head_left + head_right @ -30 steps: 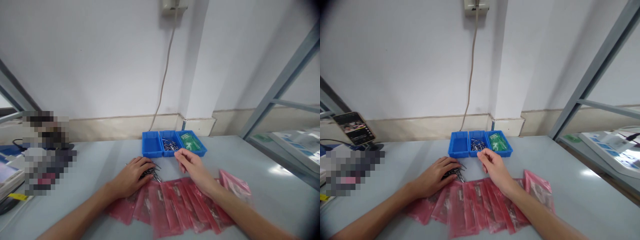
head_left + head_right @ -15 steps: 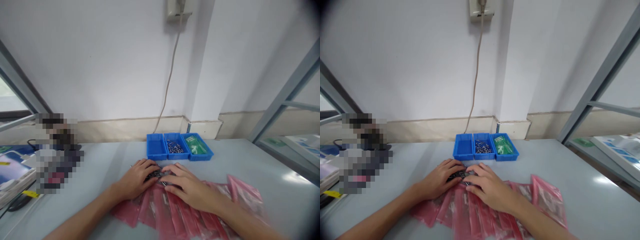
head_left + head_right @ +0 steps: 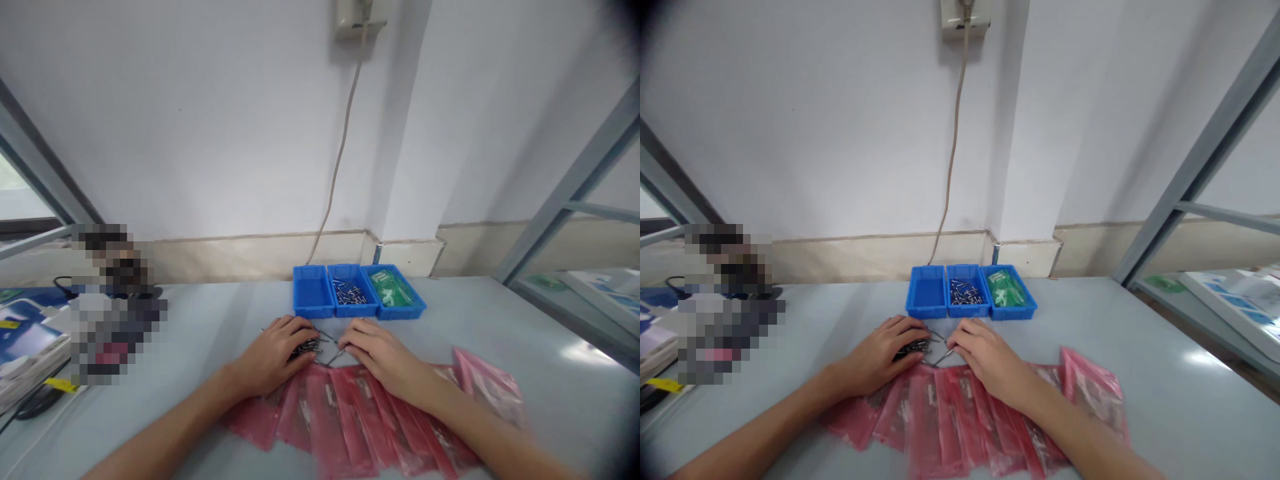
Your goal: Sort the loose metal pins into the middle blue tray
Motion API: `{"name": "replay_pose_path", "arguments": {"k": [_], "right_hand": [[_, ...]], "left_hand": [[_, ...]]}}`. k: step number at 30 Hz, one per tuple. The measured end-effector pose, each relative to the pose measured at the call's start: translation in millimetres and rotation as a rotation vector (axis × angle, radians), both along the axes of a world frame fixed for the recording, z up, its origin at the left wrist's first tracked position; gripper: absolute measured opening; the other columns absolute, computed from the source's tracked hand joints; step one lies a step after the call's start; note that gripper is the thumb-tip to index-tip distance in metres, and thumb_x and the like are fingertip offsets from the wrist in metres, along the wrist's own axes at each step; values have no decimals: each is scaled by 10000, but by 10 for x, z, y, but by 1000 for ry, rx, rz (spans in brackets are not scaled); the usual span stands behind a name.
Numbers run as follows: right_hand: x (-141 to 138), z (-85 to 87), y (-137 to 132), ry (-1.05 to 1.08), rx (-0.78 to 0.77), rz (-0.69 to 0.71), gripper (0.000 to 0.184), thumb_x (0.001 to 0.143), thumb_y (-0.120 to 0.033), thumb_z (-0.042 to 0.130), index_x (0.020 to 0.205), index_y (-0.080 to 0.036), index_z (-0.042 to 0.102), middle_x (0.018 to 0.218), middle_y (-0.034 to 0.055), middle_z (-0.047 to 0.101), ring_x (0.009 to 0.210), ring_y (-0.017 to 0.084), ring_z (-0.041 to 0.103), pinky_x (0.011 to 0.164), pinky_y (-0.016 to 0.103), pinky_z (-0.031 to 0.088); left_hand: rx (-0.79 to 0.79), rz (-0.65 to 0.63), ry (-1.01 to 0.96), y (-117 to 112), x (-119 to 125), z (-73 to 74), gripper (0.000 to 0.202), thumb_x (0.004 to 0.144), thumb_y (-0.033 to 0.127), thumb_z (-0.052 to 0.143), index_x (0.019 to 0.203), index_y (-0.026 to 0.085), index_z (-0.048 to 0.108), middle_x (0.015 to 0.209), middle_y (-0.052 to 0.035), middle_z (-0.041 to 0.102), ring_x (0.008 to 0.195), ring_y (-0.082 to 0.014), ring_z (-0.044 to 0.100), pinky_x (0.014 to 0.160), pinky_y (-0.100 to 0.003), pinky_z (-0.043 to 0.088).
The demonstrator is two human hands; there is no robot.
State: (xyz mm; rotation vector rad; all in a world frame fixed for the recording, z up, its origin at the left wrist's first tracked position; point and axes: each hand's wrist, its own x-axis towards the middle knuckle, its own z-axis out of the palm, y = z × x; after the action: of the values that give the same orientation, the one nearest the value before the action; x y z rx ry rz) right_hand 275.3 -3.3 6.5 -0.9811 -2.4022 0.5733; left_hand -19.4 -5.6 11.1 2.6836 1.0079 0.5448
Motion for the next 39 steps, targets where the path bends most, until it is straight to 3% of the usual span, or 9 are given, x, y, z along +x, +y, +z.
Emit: {"name": "replay_pose_path", "arguments": {"k": [3, 9, 18, 26, 39], "right_hand": [[-8, 9, -10, 1, -18, -25, 254, 1131, -148, 456, 1069, -237, 685, 1106, 56, 673, 1065, 235, 640, 957, 380, 519], [-10, -15, -18, 16, -20, -70, 200, 1127, -165, 479, 1164, -258, 654, 1161, 55, 670, 1126, 244, 632, 1006, 393, 511], [22, -96, 16, 24, 26, -62, 327, 1147, -181, 393, 1355, -258, 634, 1213, 89, 640, 1162, 256, 628, 1037, 409, 517], [2, -40, -25, 49, 8, -83, 259, 1143, -161, 388, 1228, -251, 615, 1182, 75, 643, 1120, 249, 624, 1011, 407, 509], [5, -80, -3, 62, -8, -85, 213, 1131, -164, 403, 1187, -258, 585, 1168, 72, 661, 1100, 253, 626, 988, 391, 501]], "left_hand": [[5, 1, 2, 1, 1, 8, 296, 1133, 360, 571, 1405, 268, 640, 1382, -75, 655, 1244, -274, 607, 1109, -478, 507], [-7, 7, 14, 9, -3, 5, 314, 1126, 354, 580, 1425, 271, 634, 1386, -77, 651, 1264, -277, 602, 1120, -477, 504], [0, 5, 6, 22, -6, -27, 323, 1126, 355, 582, 1435, 275, 629, 1387, -76, 650, 1263, -280, 602, 1118, -482, 508], [-3, 1, 13, 10, -5, 1, 327, 1136, 363, 555, 1445, 285, 630, 1386, -83, 653, 1264, -284, 606, 1122, -501, 505], [-13, 3, 4, 18, -5, -4, 321, 1132, 359, 568, 1436, 276, 634, 1390, -81, 654, 1279, -281, 601, 1134, -492, 505]]}}
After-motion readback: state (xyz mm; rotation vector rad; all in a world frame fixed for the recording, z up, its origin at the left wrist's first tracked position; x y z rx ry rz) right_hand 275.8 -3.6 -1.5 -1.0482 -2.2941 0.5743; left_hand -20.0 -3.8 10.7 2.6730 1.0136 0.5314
